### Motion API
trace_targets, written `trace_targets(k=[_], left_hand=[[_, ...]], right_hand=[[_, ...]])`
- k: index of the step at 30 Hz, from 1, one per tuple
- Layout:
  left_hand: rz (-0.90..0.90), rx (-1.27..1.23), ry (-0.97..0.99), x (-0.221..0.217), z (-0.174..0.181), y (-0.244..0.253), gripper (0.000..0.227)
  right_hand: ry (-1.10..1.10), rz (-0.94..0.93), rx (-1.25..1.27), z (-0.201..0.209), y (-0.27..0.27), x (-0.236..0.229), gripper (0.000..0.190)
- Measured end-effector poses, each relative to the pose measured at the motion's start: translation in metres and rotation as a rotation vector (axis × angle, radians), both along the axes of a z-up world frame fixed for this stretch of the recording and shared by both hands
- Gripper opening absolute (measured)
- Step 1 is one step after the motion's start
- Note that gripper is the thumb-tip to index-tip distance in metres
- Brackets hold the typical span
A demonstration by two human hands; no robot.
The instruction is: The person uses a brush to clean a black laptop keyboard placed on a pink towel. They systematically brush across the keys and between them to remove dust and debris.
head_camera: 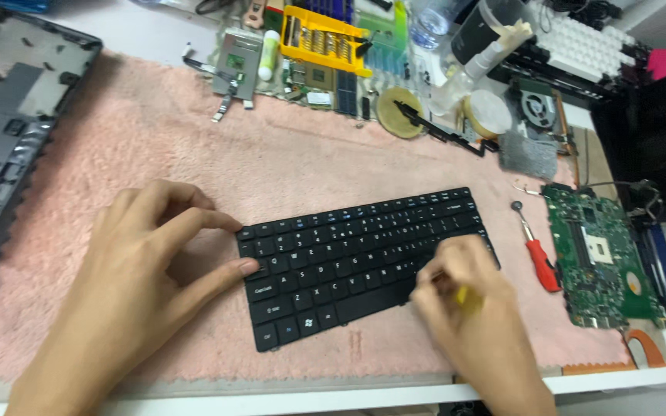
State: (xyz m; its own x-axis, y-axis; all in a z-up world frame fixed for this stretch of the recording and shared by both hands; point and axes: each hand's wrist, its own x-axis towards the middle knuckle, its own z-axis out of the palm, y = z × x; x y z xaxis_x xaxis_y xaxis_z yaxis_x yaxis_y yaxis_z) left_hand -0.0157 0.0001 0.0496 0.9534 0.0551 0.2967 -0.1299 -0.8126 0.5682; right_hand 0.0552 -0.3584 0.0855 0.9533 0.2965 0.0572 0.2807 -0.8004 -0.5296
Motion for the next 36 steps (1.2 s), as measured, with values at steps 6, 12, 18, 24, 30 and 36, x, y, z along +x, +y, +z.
trace_targets(k=[6,12,18,24,30,36], left_hand=[[0.021,-0.002,-0.014,0.000,-0.005,0.000,0.043],[0.018,0.022,-0.022,0.001,-0.007,0.002,0.046],[0.009,0.015,-0.075,0.003,-0.010,0.002,0.042],[0.020,-0.008,0.004,0.002,-0.006,0.001,0.043],[-0.011,-0.034,-0.069,0.003,-0.007,0.002,0.040],[-0.022,-0.054,-0.096,0.003,-0.010,0.003,0.040]], right_hand=[[-0.051,-0.062,-0.208,0.007,-0.005,0.011,0.008],[-0.117,-0.172,-0.273,0.010,-0.045,0.043,0.018],[-0.220,-0.056,-0.287,-0.013,-0.069,0.054,0.014],[-0.184,0.050,-0.191,-0.005,-0.061,0.044,0.012],[-0.239,-0.250,-0.324,0.012,-0.094,0.063,0.023],[-0.178,-0.390,-0.006,0.024,-0.114,0.040,0.017]])
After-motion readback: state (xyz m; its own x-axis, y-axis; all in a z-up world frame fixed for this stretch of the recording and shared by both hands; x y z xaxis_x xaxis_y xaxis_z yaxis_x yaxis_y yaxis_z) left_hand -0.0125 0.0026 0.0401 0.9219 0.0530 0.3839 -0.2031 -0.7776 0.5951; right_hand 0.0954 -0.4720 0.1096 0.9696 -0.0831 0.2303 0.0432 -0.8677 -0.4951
